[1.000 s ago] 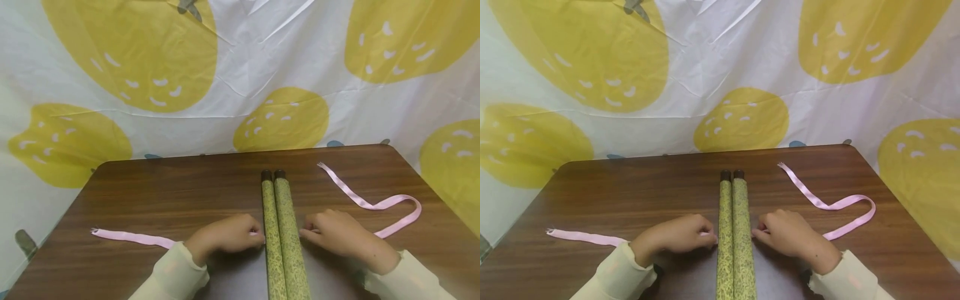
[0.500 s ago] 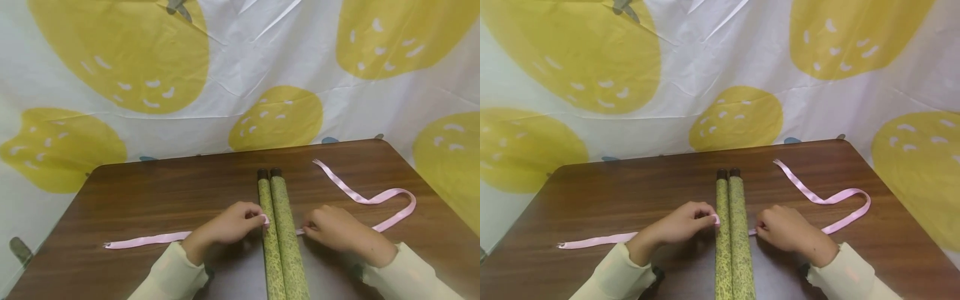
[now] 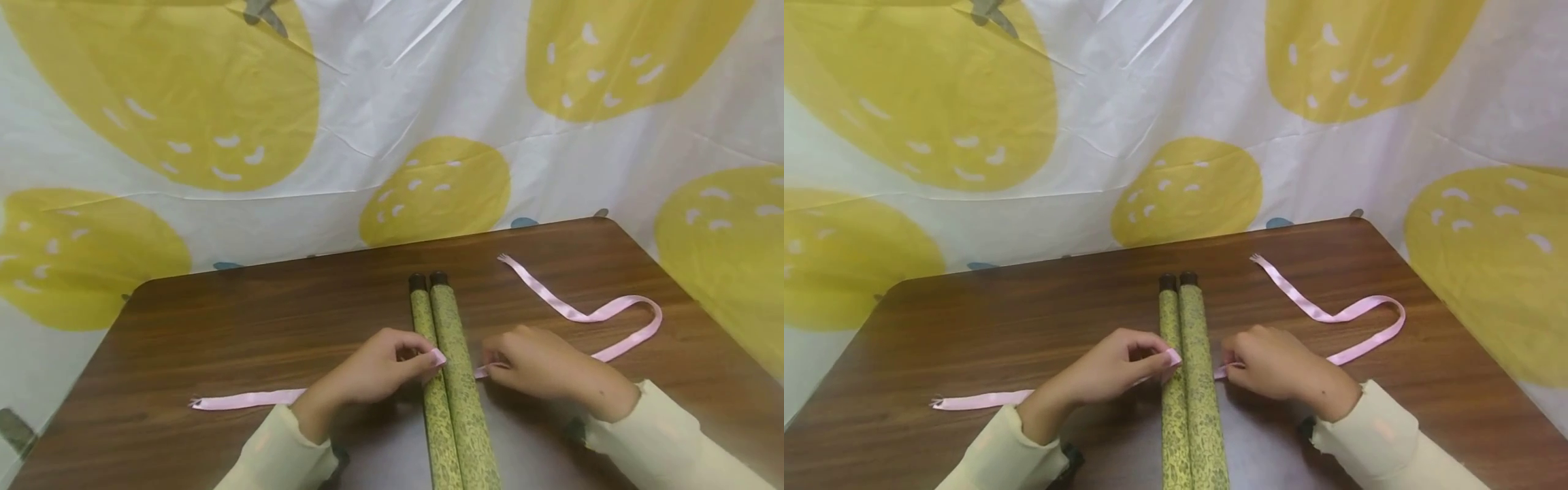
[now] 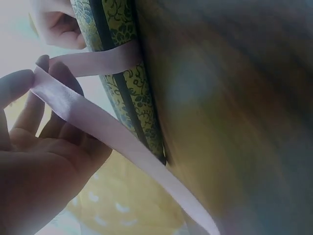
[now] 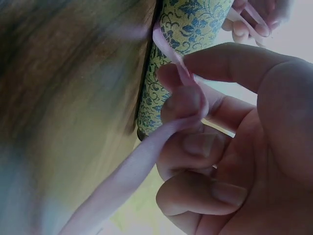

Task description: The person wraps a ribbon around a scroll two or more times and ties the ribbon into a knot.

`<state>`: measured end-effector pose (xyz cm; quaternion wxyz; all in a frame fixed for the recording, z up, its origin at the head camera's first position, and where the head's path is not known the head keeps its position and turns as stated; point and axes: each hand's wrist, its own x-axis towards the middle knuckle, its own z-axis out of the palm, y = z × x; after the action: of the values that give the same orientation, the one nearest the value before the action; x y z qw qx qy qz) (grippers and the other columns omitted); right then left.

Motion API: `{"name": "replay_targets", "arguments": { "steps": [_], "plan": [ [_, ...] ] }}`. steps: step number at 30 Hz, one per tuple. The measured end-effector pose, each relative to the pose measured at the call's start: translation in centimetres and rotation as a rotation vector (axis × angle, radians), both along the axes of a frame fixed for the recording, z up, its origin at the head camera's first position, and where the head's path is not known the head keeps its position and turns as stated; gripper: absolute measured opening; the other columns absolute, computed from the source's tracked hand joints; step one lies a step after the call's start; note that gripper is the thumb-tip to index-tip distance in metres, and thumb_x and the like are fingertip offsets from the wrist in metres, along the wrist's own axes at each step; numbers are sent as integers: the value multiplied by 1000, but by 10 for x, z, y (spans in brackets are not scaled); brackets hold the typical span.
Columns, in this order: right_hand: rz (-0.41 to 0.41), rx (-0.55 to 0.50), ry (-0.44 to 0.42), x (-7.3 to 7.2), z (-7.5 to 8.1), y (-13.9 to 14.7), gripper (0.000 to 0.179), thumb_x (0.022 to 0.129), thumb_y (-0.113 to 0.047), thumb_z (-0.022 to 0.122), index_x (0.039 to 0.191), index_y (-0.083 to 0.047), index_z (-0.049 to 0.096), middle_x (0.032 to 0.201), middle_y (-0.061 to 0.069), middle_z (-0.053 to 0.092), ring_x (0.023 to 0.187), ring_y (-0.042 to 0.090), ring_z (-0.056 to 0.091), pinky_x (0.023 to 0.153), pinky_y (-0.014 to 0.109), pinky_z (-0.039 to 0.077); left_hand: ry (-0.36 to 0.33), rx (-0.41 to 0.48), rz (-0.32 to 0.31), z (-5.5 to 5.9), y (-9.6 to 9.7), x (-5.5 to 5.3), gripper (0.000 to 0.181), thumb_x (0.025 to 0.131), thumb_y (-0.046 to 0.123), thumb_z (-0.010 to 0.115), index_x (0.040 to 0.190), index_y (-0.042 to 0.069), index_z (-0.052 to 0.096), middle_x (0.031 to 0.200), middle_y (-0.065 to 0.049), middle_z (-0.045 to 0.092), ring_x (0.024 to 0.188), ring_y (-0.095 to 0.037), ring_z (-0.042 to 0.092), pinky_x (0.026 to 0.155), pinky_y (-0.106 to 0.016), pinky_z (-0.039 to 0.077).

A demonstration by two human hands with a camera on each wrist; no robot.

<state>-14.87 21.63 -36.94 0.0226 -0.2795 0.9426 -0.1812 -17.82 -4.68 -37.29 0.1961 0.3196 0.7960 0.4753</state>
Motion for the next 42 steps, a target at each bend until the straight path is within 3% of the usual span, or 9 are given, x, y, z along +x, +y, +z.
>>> {"name": "replay_targets", "arguments": {
  "steps": [4,10,19,22,27,31,35,39,42],
  "plan": [
    [-7,18,6,1,0,0,24,86,-22,71,66,-25,59,57,-16,43,52,-1,37,47,21,33,-25,10,-2,-2,0,2,22,98,29,64,105,12,76,82,-11,71,73,-21,63,67,-22,50],
    [-26,80,2,5,0,7,23,77,-14,68,61,-26,58,56,-16,44,51,1,36,46,22,31,-5,20,4,-4,2,4,18,96,20,67,109,10,76,87,-9,75,76,-24,68,68,-21,53],
    [-152,171,-39,11,23,16,19,76,-21,71,62,-29,62,56,-14,48,53,5,41,47,26,35,34,24,26,-2,5,4,18,96,17,67,110,10,76,96,-8,76,76,-21,68,67,-21,53],
    [-132,171,-15,13,29,15,18,72,-16,68,64,-31,63,57,-14,47,54,4,40,47,25,33,39,26,31,-2,5,4,18,96,18,67,111,11,76,98,-7,76,74,-17,66,66,-20,52],
    [-70,133,3,14,31,13,22,76,-16,70,63,-30,60,56,-16,44,52,1,37,47,21,33,45,39,33,-2,4,4,21,96,17,67,115,13,75,103,-7,76,68,-5,56,61,-18,48],
    [-28,111,23,13,29,11,24,80,-18,71,63,-30,58,57,-17,43,52,-1,36,47,20,33,39,48,42,-3,4,5,23,97,18,66,118,13,74,90,-9,73,63,-3,51,56,-18,44],
    [7,86,34,13,26,10,27,84,-20,71,64,-31,57,57,-18,41,52,-2,34,48,20,32,39,55,66,-3,6,6,20,95,19,68,112,12,75,88,-9,73,63,-5,54,55,-19,45],
    [27,77,55,13,26,10,28,81,-16,72,64,-31,57,57,-18,38,52,-3,32,47,19,30,-12,73,113,-3,8,7,14,92,17,72,104,9,71,91,-7,73,67,-9,60,56,-22,51],
    [36,67,58,13,26,10,27,77,-10,72,64,-29,58,57,-18,39,53,-2,33,47,19,30,-80,85,137,-3,8,7,23,90,16,74,109,9,64,91,-5,72,68,-13,64,54,-26,53]
  ]
}}
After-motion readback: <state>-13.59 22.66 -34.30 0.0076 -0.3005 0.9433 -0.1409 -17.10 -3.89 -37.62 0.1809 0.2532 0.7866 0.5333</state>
